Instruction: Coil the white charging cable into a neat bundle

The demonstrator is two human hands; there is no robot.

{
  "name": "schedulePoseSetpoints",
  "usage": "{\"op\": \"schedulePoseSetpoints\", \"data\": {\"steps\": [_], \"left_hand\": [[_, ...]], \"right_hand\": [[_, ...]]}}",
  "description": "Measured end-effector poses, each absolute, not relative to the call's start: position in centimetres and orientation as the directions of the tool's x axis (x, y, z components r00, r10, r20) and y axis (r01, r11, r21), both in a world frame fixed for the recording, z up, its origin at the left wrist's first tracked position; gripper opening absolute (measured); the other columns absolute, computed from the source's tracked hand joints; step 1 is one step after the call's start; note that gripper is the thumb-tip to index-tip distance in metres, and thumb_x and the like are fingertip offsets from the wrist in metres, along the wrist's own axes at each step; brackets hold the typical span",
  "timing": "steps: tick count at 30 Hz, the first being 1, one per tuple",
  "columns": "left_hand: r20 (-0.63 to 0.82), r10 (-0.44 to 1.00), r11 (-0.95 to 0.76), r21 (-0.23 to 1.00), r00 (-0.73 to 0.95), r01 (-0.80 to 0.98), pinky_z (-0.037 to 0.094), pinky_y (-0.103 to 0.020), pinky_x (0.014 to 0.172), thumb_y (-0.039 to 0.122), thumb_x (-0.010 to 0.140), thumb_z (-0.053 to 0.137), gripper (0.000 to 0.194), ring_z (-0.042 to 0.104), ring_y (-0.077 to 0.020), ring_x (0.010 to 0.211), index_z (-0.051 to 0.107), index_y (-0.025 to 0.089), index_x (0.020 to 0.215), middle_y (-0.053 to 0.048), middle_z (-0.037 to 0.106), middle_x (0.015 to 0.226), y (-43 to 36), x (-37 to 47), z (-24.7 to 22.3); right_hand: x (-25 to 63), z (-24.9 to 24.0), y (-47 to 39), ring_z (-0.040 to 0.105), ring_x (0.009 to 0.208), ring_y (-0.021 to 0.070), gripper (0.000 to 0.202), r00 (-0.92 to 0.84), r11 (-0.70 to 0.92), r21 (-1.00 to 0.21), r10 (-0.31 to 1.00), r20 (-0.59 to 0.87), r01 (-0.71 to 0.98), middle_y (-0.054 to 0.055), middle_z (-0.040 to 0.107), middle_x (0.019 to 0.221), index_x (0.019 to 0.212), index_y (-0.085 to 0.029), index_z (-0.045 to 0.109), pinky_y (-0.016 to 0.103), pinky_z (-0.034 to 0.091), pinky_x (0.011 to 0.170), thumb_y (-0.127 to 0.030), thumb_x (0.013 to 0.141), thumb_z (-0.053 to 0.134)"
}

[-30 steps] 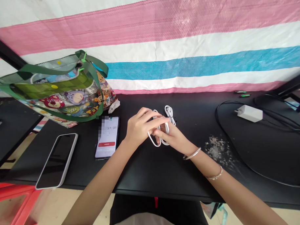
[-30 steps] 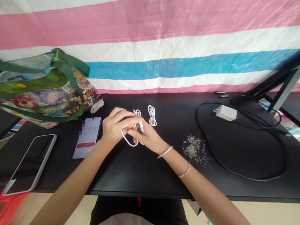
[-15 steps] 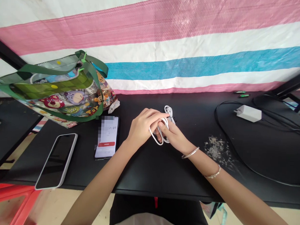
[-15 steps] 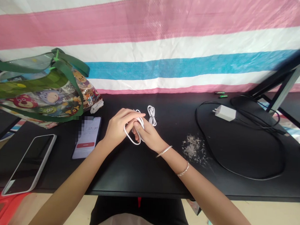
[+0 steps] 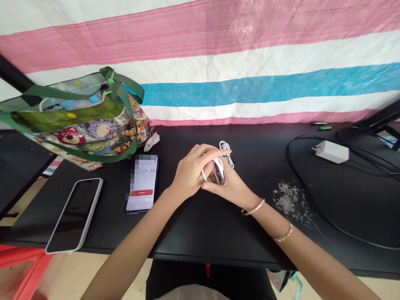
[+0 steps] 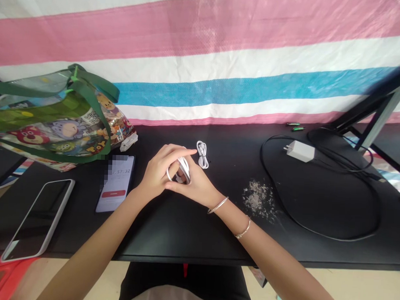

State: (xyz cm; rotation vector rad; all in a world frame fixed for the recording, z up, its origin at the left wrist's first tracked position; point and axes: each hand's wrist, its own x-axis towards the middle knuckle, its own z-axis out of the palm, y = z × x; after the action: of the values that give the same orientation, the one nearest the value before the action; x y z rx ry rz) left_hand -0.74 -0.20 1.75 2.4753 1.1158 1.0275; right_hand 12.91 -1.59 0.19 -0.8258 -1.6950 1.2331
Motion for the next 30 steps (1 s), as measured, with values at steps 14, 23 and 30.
{"op": "schedulePoseSetpoints", "data": {"steps": [14, 23, 30], "left_hand": [[0.581, 0.645, -0.759, 0.409, 0.496, 0.506, 0.051, -0.025, 0.080, 0.003, 0.085, 0.041, 0.038, 0.058, -0.0136, 0.094, 0.066, 0.024, 0.103, -0.003, 0.063, 0.110, 0.3, -1.1, 1.4], [0.604, 0.628, -0.775, 0.434, 0.491, 0.459, 0.053, -0.023, 0.077, 0.013, 0.087, 0.049, 0.026, 0.064, -0.0134, 0.092, 0.068, 0.025, 0.101, -0.002, 0.066, 0.104, 0.5, -1.4, 1.6], [0.660, 0.610, -0.766, 0.349, 0.439, 0.539, 0.052, -0.020, 0.075, 0.020, 0.091, 0.050, 0.023, 0.065, -0.0106, 0.087, 0.067, 0.024, 0.106, -0.003, 0.066, 0.106, 0.3, -1.5, 2.2]], "right_hand": [[13.0, 0.6, -1.4, 0.052, 0.068, 0.0161, 0.024, -0.423, 0.329, -0.930, 0.875, 0.234, 0.167, 0.000, 0.049, 0.079, 0.093, -0.020, 0.043, 0.033, 0.047, 0.061, -0.019, 0.070, 0.052], [14.0, 0.6, -1.2, 0.046, 0.058, 0.0119, 0.018, -0.430, 0.308, -0.938, 0.877, 0.214, 0.161, -0.004, 0.046, 0.068, 0.082, -0.021, 0.044, 0.028, 0.043, 0.056, -0.013, 0.066, 0.047], [14.1, 0.4, -1.0, 0.039, 0.053, 0.0101, 0.011, -0.198, 0.292, -0.952, 0.942, 0.271, 0.087, -0.007, 0.041, 0.063, 0.080, -0.023, 0.040, 0.026, 0.038, 0.053, -0.020, 0.071, 0.046]]}}
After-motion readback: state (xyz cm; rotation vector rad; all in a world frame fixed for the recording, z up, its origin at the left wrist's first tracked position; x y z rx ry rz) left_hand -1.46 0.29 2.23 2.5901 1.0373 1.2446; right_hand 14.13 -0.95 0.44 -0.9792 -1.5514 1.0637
